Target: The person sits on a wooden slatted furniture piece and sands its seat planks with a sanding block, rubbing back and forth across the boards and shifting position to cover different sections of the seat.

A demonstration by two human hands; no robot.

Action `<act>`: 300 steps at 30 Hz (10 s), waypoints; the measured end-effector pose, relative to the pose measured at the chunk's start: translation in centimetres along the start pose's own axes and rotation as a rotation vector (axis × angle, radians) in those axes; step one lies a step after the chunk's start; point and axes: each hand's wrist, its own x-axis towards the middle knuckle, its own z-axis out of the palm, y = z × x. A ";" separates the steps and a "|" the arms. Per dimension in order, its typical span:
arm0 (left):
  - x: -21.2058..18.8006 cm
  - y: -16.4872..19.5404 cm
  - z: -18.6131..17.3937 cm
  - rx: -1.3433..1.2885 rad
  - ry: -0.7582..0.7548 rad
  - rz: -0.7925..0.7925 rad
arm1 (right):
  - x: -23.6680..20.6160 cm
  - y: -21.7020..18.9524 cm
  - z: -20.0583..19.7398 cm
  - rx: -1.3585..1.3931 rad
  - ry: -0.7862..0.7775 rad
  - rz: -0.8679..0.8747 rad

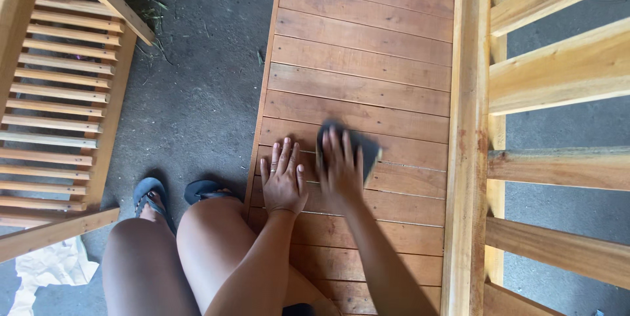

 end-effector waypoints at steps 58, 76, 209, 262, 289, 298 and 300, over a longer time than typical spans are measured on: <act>0.3 0.4 -0.4 0.084 0.026 0.011 | -12.5 1.2 1.8 -0.125 0.073 -0.007; 1.4 0.4 -2.3 -0.099 -0.052 0.005 | -9.2 0.2 0.1 -0.019 -0.053 -0.103; 8.4 7.6 7.5 0.360 -0.168 0.265 | -6.5 12.6 2.4 0.083 0.219 0.555; -3.6 6.8 5.5 0.340 -0.327 0.399 | -6.7 12.5 2.2 0.127 0.220 0.575; 1.7 7.0 6.3 0.367 -0.135 0.415 | -6.8 12.5 2.8 0.124 0.244 0.561; 3.9 7.2 8.3 0.315 -0.169 0.414 | -6.7 12.6 2.5 0.125 0.214 0.585; 6.9 7.6 8.7 0.316 -0.144 0.322 | -6.8 12.6 2.9 0.120 0.225 0.571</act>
